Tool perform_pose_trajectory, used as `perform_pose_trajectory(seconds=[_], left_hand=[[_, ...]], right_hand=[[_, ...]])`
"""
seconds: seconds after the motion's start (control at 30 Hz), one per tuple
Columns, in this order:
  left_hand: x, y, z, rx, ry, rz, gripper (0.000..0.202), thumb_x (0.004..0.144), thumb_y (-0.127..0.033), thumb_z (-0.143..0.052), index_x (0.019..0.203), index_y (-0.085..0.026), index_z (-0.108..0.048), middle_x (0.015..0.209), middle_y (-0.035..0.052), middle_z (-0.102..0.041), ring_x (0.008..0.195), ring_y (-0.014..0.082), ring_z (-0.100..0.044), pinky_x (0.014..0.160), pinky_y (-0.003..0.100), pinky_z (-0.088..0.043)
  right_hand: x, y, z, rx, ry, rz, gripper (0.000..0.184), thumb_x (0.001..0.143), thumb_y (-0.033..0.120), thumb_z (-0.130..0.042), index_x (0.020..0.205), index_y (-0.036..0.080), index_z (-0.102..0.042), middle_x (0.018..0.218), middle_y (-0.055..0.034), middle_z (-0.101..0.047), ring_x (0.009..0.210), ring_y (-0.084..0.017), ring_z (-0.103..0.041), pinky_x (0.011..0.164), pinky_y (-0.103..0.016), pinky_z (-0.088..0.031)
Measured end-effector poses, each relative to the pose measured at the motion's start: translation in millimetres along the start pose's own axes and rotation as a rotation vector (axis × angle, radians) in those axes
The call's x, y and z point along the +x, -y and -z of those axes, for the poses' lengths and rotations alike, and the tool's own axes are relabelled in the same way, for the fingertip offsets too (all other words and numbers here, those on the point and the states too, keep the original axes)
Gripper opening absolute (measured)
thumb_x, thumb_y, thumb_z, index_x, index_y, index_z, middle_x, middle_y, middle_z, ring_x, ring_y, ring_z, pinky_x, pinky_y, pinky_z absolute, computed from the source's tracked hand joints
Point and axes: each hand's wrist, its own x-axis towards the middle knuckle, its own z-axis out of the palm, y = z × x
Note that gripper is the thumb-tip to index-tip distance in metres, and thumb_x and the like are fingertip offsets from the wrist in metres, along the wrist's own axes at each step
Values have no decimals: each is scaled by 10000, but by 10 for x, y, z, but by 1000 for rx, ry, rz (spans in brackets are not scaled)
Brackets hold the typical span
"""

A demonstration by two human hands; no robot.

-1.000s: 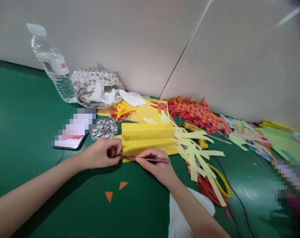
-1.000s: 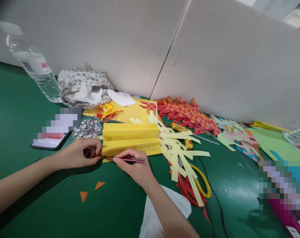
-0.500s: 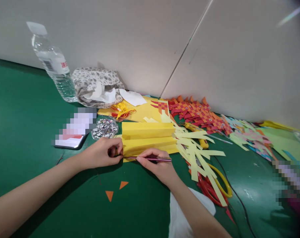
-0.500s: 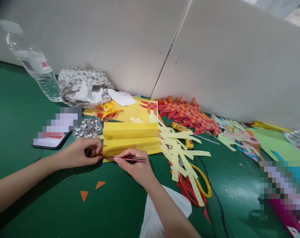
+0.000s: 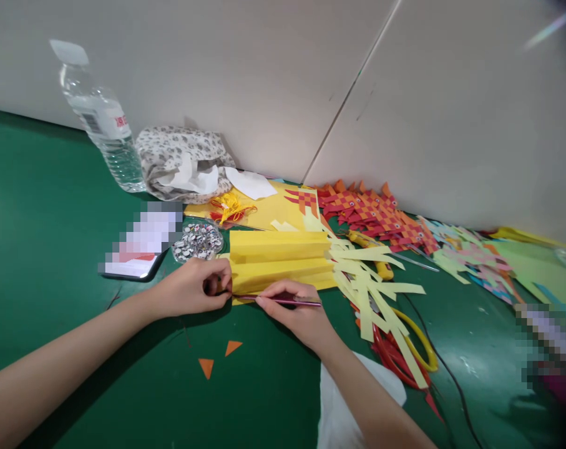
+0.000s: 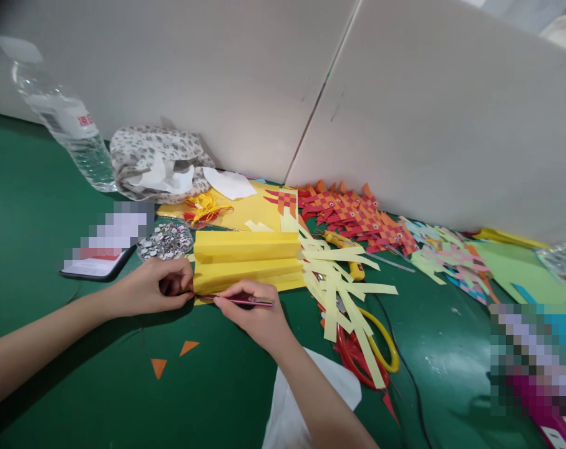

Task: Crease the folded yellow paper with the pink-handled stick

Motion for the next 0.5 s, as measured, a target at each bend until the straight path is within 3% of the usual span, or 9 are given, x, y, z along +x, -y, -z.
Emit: perform_pose_trajectory(seconds=[0.5], left_hand=[[14, -36, 12, 28, -6, -7, 190, 702, -137, -571, 662, -197, -395, 522, -99, -475, 451, 44, -442, 453, 139, -326]], right_hand=[[8, -54, 20, 55, -110, -35, 143, 702, 276, -703, 620, 202, -612, 589, 9, -633, 554, -142, -579, 522, -252, -456]])
